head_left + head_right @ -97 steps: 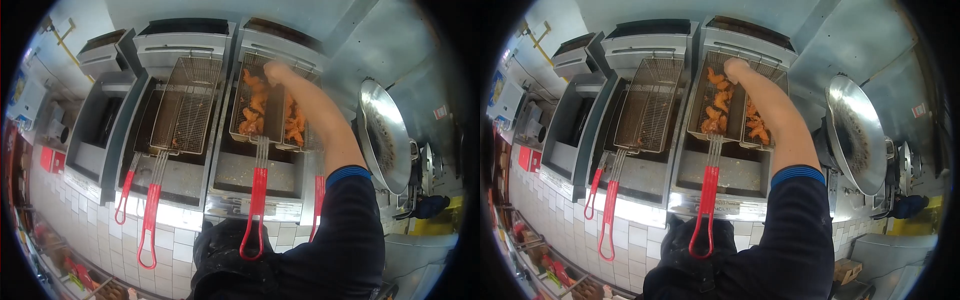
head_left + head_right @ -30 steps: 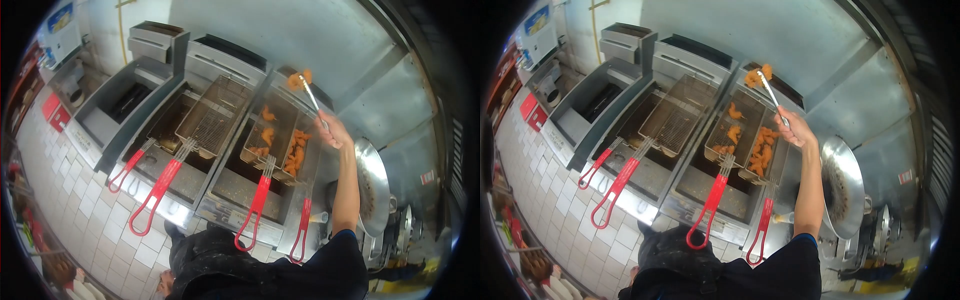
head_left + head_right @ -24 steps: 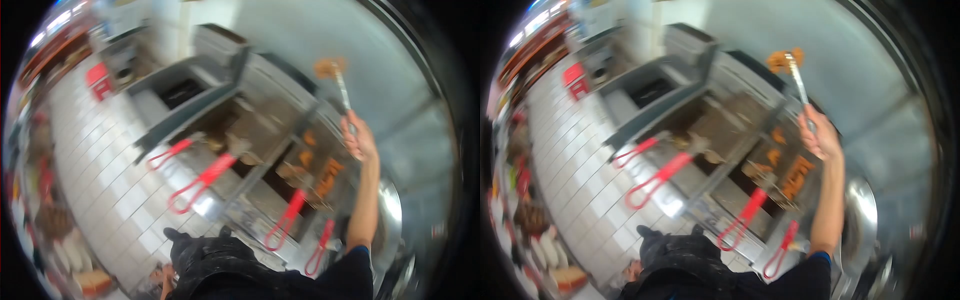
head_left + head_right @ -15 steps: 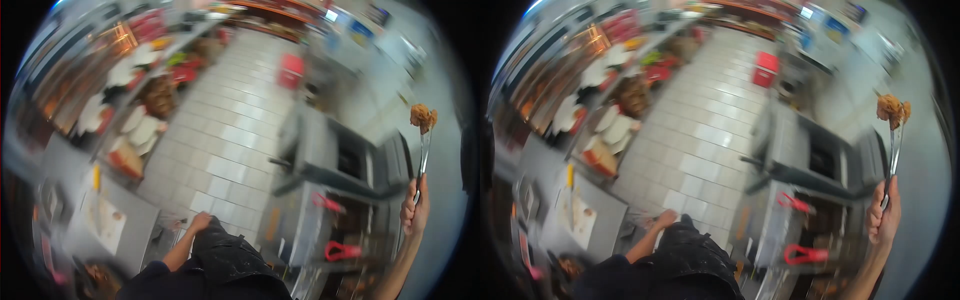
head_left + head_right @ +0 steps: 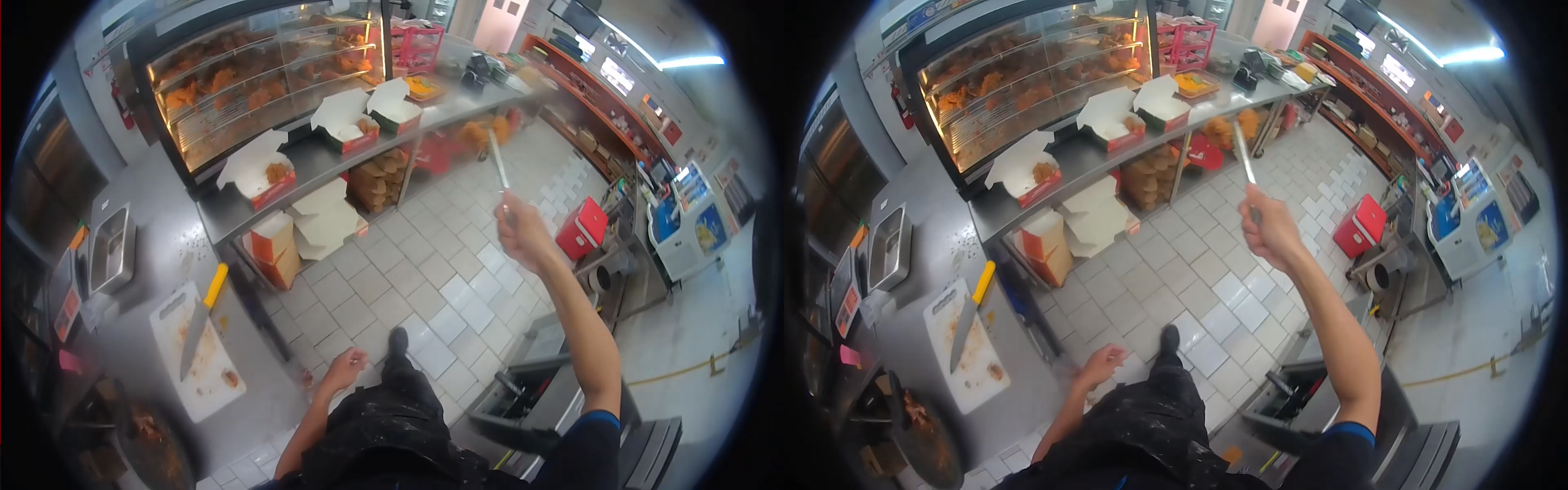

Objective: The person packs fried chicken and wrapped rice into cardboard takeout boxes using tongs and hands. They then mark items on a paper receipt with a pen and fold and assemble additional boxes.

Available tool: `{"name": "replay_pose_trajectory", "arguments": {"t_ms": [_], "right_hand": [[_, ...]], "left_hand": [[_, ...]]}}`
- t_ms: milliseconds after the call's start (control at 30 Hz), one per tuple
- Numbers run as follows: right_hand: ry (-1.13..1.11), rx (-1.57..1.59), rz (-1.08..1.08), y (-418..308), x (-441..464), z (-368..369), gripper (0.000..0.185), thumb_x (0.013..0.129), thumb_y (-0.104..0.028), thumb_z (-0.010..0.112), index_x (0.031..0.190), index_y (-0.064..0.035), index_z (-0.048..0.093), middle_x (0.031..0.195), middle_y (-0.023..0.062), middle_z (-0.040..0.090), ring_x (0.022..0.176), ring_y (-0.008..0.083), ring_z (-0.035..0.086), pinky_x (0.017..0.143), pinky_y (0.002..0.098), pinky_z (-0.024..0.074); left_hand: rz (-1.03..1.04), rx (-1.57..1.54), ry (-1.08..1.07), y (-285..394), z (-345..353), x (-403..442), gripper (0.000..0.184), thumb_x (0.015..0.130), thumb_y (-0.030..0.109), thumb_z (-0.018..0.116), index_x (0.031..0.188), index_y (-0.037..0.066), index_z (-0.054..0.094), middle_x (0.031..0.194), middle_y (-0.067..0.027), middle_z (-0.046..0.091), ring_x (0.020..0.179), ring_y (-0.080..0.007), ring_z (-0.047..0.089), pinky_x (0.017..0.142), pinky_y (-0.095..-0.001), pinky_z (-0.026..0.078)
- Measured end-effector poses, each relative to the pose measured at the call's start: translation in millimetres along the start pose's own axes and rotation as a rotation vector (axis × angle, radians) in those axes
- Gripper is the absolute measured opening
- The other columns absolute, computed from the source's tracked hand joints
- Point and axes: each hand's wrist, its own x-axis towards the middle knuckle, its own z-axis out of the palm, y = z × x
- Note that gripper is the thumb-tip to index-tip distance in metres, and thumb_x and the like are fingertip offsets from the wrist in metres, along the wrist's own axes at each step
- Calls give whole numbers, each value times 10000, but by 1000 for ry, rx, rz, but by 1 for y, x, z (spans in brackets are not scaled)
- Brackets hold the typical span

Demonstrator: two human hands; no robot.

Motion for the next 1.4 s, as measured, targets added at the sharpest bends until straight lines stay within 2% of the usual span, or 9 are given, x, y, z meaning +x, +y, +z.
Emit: {"name": "replay_pose_trajectory", "arguments": {"t_ms": [233,300,433,467,667,833,1000,1100,1400], "right_hand": [[-32,-387,-54,-14,331,-40,433,992,-477,479,833,-79,539,527,-12,396,366,118,352,343,280,245],[73,-917,-319,-16,429,-58,412,985,-396,516,876,-8,605,520,82,472,405,238,484,400,414,361],[-246,-1848,-930,-6,602,-97,325,953,-331,550,1043,-42,666,780,208,662,808,390,662,708,467,518],[-317,-1972,-738,-7,625,-92,307,929,-296,577,1057,-31,662,917,238,671,953,378,658,805,462,523],[-245,-1798,-165,-27,701,-33,295,902,-211,573,1085,-5,678,1084,220,671,1056,336,646,885,422,529],[-297,-1889,-16,-19,734,-17,317,875,-239,601,1080,-18,701,1107,168,692,1036,325,665,878,391,537],[-233,-1777,-8,-35,722,-7,395,833,-385,684,995,-27,727,1047,177,705,1005,312,679,845,382,549],[-264,-1714,17,-53,711,-23,449,840,-450,682,960,-19,721,1024,194,703,979,332,680,830,402,551],[-454,-1283,-163,-88,700,-129,476,908,-410,623,773,46,637,731,281,591,736,460,578,648,518,441]], "left_hand": [[-27,87,276,-64,-56,127,257,924,217,624,1094,25,623,990,-98,698,872,-194,668,786,-313,518],[-125,6,360,-44,-66,146,245,923,207,615,1085,23,621,977,-101,700,851,-192,669,770,-319,519],[-220,-78,559,13,-74,170,220,917,182,599,1058,13,615,932,-101,700,793,-189,667,734,-335,520],[-307,-71,615,30,-70,184,222,922,187,594,1054,9,615,924,-119,701,780,-207,675,721,-334,524],[244,300,598,221,-67,381,166,853,142,606,973,30,632,983,-159,654,1009,-366,571,936,-452,416],[804,539,700,343,-86,601,114,842,73,587,940,28,622,875,-132,602,869,-314,568,755,-421,446],[161,1180,615,354,-89,698,228,854,170,540,969,53,699,989,-87,602,1054,-251,483,851,-390,358],[-43,1119,401,371,-94,691,258,852,188,557,987,38,718,1075,-96,577,1133,-274,421,880,-416,328],[-63,1012,673,353,-69,706,378,840,179,562,1205,142,652,1164,-157,564,1122,-315,454,849,-461,354]]}}
